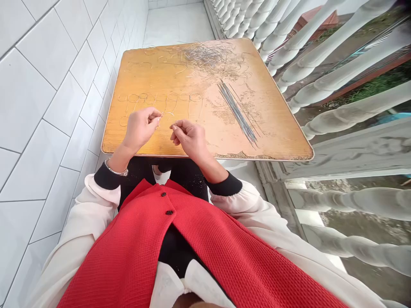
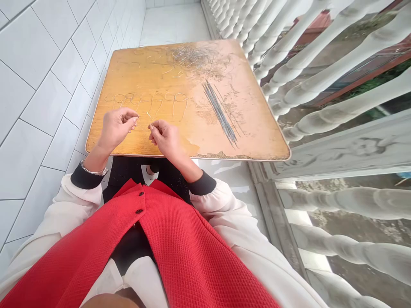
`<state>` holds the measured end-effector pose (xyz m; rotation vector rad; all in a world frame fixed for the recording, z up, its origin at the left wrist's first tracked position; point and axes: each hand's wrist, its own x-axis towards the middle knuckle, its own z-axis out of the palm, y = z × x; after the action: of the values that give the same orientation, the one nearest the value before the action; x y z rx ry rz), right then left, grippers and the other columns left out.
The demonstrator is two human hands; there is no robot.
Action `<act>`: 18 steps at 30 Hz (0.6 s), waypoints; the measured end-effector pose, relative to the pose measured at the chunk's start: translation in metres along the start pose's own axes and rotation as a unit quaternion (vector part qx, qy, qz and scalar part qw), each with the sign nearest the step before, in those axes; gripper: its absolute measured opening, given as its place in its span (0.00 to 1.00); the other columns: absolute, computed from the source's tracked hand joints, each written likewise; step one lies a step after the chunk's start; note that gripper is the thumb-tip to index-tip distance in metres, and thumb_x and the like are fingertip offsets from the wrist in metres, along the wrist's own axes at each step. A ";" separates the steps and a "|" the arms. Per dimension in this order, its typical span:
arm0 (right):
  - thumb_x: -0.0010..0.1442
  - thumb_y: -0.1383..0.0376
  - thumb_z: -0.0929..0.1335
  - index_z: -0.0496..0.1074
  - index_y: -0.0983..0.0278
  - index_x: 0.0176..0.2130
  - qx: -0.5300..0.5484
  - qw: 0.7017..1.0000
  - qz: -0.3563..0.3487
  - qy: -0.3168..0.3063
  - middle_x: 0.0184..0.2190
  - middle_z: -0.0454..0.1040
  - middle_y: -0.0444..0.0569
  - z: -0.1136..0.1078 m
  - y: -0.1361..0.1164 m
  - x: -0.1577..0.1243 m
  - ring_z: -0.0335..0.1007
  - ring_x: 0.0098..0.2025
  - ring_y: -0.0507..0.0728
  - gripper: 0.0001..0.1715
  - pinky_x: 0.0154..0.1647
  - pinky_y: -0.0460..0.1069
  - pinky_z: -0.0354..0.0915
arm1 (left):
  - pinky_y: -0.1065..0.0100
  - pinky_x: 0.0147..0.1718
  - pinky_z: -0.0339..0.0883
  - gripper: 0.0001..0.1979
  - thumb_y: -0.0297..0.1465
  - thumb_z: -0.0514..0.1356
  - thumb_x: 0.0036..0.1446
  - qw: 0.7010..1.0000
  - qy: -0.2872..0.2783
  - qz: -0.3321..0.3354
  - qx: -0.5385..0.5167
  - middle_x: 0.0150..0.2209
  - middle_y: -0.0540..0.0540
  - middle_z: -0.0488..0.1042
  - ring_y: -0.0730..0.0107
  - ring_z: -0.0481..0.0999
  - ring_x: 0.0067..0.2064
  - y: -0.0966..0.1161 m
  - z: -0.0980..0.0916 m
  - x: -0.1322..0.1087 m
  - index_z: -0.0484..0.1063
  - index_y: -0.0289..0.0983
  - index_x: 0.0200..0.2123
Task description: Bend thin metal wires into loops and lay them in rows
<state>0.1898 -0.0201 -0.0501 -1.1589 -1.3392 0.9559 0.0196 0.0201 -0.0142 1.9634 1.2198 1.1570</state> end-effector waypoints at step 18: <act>0.60 0.41 0.70 0.71 0.61 0.37 0.048 0.996 -0.033 0.068 0.25 0.75 0.42 0.008 0.017 0.007 0.71 0.24 0.49 0.26 0.30 0.47 0.69 | 0.74 0.30 0.70 0.05 0.23 0.61 0.55 0.996 0.067 -0.033 -0.053 0.27 0.53 0.78 0.79 0.75 0.27 0.001 0.018 -0.021 0.75 0.38 0.32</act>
<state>0.1845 -0.0090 -0.0655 -1.0809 -1.2016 0.8682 0.0317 0.0008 -0.0302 1.7784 1.2538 1.3108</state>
